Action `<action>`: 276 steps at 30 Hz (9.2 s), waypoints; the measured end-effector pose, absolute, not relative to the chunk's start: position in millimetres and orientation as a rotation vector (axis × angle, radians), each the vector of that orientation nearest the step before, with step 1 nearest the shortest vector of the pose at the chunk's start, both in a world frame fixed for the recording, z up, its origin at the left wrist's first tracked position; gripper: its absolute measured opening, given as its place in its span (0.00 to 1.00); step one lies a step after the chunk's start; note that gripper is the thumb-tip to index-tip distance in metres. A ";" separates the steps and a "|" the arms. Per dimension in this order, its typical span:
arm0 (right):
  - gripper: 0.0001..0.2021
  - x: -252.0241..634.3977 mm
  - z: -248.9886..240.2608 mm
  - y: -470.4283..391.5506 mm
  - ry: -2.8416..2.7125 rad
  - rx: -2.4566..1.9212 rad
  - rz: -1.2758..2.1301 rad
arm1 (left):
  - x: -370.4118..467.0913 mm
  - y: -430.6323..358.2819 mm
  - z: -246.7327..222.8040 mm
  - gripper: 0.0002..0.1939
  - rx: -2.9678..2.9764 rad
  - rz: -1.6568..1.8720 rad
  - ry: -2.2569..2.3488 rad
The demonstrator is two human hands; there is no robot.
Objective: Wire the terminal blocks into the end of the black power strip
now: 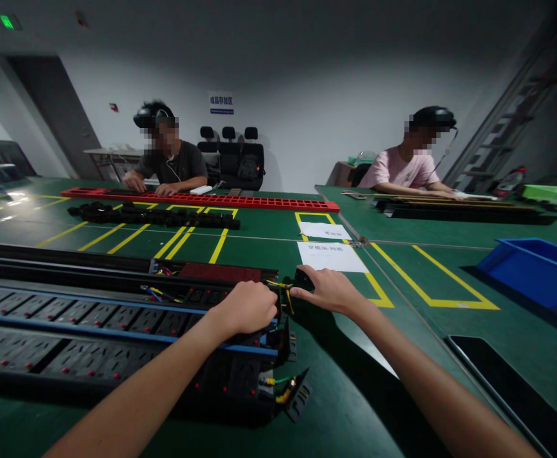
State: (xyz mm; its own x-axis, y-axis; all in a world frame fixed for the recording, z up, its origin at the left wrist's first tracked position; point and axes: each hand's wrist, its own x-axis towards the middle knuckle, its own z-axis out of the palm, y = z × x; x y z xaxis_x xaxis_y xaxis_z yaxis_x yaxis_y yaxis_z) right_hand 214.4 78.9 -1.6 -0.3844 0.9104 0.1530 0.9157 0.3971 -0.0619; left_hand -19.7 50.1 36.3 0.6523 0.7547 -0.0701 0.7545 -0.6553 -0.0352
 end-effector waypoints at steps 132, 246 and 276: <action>0.09 179.9 -47.3 79.8 -2.328 -1.553 0.047 | -21.1 50.2 36.0 0.16 -2.829 0.103 -1.273; 0.08 178.1 -44.9 79.0 -2.334 -1.609 0.095 | -21.7 51.2 33.1 0.17 -2.850 0.071 -1.270; 0.17 177.2 -39.4 75.2 -2.271 -1.648 0.202 | -20.4 50.6 35.4 0.17 -2.858 0.075 -1.289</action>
State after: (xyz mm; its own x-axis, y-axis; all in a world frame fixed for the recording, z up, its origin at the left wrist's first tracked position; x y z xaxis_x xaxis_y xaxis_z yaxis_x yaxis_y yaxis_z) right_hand 177.2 75.2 -39.4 -0.2788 0.9436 0.1784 0.8973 0.3222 -0.3018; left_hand -20.4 50.6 35.4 0.6610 0.7492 -0.0414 0.7490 -0.6621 -0.0244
